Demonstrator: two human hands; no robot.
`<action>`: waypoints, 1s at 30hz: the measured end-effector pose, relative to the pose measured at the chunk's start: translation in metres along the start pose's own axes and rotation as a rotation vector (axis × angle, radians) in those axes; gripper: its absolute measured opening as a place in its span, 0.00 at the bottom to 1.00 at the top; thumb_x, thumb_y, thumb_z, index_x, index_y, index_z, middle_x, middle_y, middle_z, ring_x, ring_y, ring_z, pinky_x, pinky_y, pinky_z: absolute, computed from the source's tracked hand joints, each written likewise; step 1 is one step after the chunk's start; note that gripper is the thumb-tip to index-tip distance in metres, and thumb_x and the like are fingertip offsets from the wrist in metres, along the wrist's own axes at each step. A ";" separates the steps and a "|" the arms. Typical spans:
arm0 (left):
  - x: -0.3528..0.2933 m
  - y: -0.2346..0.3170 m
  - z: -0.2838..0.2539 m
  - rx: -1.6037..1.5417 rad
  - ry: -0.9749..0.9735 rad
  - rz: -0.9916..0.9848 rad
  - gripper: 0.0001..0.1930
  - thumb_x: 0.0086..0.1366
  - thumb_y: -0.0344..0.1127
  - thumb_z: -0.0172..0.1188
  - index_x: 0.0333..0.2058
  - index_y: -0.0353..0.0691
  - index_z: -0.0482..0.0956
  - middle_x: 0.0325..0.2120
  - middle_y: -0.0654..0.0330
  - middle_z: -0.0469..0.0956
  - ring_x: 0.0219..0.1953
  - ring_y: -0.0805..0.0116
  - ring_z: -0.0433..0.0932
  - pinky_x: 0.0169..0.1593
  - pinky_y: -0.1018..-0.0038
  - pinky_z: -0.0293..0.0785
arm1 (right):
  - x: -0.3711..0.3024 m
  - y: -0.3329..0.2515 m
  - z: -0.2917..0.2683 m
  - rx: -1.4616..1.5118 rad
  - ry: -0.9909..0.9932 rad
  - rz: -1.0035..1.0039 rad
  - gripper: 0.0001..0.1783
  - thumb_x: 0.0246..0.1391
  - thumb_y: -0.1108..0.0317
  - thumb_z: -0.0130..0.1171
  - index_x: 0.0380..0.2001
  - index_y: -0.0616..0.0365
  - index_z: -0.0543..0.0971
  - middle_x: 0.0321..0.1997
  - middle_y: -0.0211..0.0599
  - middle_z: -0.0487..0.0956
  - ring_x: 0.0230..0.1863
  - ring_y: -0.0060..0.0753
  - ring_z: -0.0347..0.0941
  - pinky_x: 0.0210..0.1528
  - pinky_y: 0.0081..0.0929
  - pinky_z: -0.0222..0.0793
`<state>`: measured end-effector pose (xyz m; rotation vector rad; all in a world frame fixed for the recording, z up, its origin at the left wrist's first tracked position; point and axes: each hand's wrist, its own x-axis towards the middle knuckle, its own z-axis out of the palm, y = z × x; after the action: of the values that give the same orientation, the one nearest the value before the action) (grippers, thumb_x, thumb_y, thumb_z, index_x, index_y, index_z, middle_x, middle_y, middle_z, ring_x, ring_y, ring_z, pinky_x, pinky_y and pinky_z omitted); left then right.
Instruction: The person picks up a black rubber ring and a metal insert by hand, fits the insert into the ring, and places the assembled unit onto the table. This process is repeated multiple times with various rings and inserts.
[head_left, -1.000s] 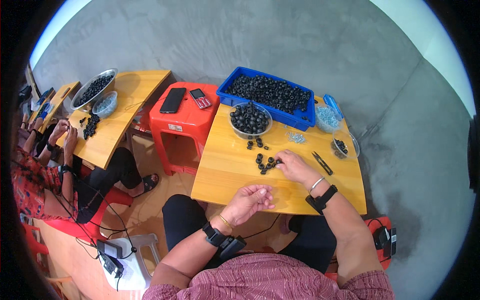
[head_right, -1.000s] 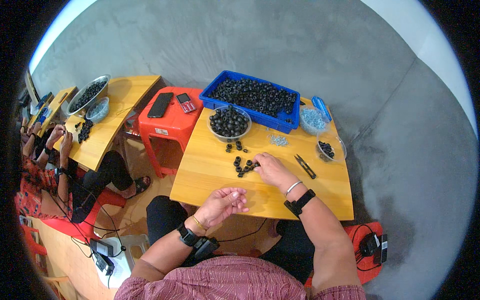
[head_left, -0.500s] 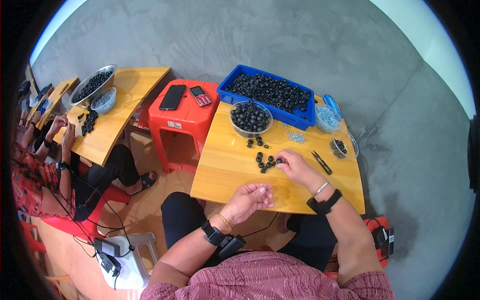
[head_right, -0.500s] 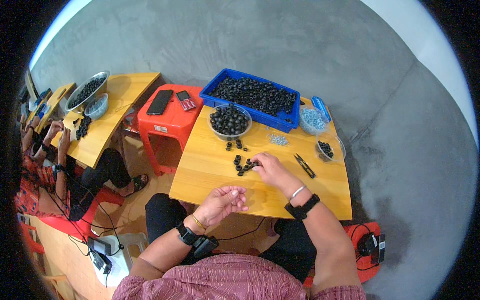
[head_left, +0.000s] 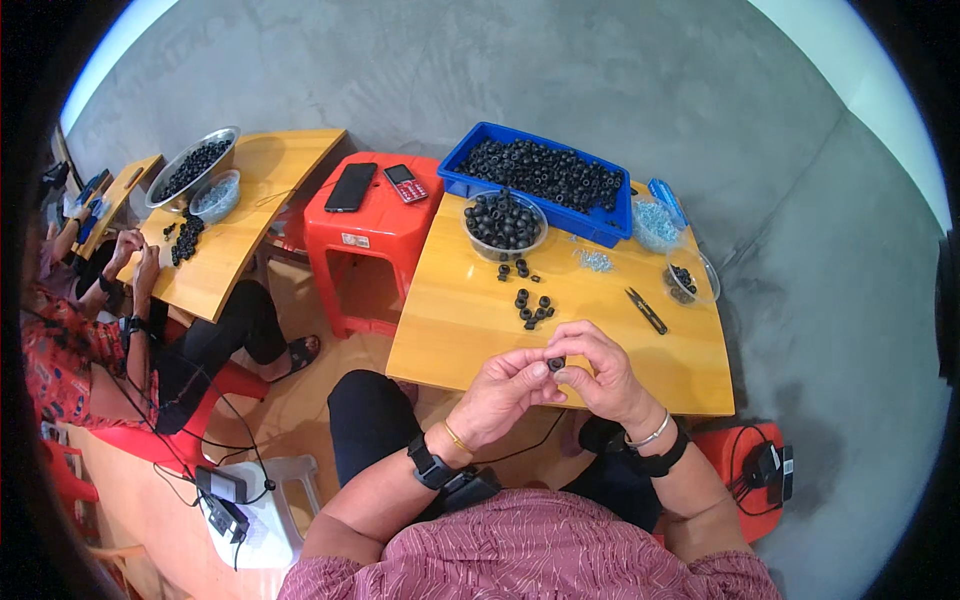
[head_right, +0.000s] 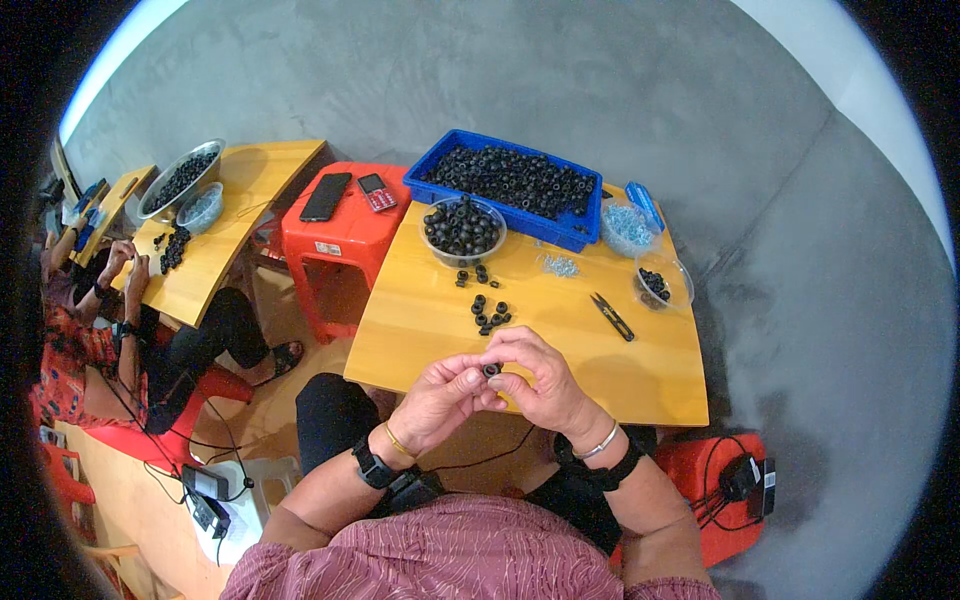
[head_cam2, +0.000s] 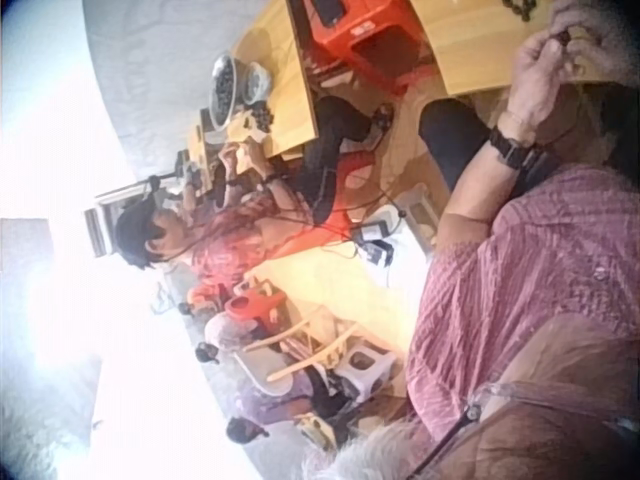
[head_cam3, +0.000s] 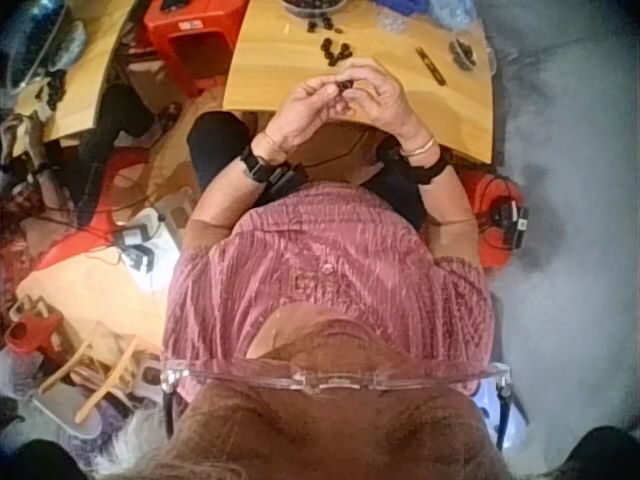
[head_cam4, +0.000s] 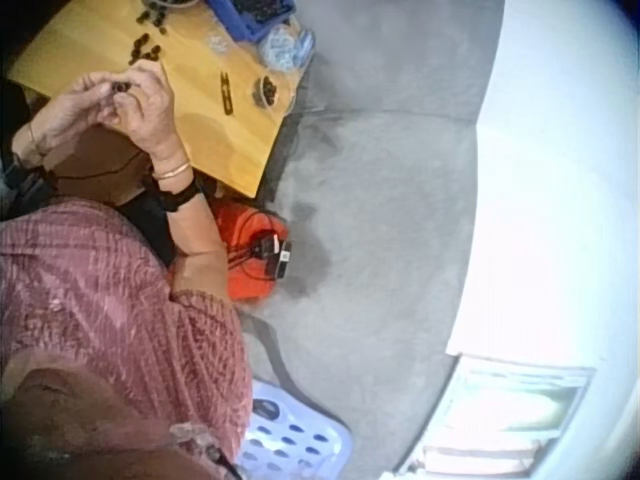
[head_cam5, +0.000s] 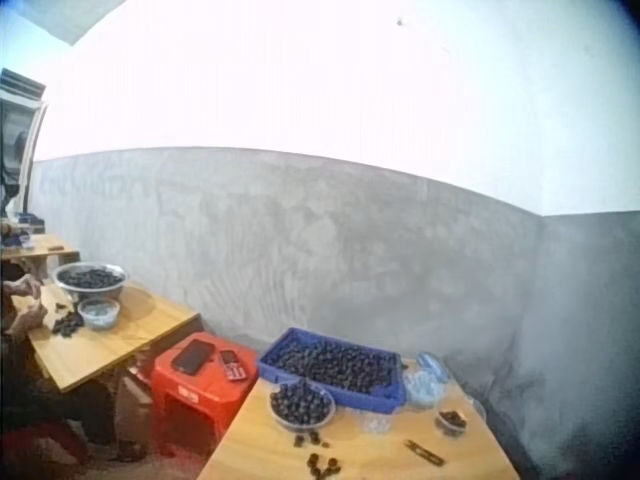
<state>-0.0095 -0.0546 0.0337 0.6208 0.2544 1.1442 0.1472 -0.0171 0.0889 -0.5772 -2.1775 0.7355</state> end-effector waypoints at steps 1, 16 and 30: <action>-0.001 -0.001 0.000 0.002 0.001 0.000 0.11 0.62 0.33 0.49 0.42 0.36 0.71 0.26 0.64 0.72 0.30 0.77 0.72 0.43 0.73 0.72 | 0.000 -0.001 0.000 -0.001 -0.002 -0.009 0.11 0.43 0.74 0.56 0.34 0.60 0.72 0.36 0.39 0.71 0.38 0.35 0.68 0.43 0.26 0.63; -0.007 -0.002 0.009 0.621 0.090 0.305 0.11 0.55 0.21 0.54 0.40 0.33 0.71 0.30 0.63 0.74 0.34 0.78 0.73 0.40 0.82 0.70 | -0.014 -0.008 0.003 -0.028 0.089 0.046 0.09 0.43 0.79 0.56 0.29 0.59 0.69 0.30 0.38 0.71 0.31 0.36 0.70 0.35 0.25 0.65; -0.005 0.001 0.000 0.955 0.118 0.439 0.09 0.54 0.21 0.55 0.36 0.33 0.73 0.29 0.64 0.74 0.30 0.78 0.72 0.36 0.83 0.69 | -0.017 -0.008 0.011 -0.062 0.142 0.058 0.07 0.43 0.79 0.55 0.28 0.61 0.69 0.28 0.39 0.71 0.29 0.37 0.70 0.33 0.25 0.66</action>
<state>-0.0124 -0.0585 0.0338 1.5032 0.8176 1.4606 0.1477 -0.0368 0.0791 -0.7057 -2.0656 0.6397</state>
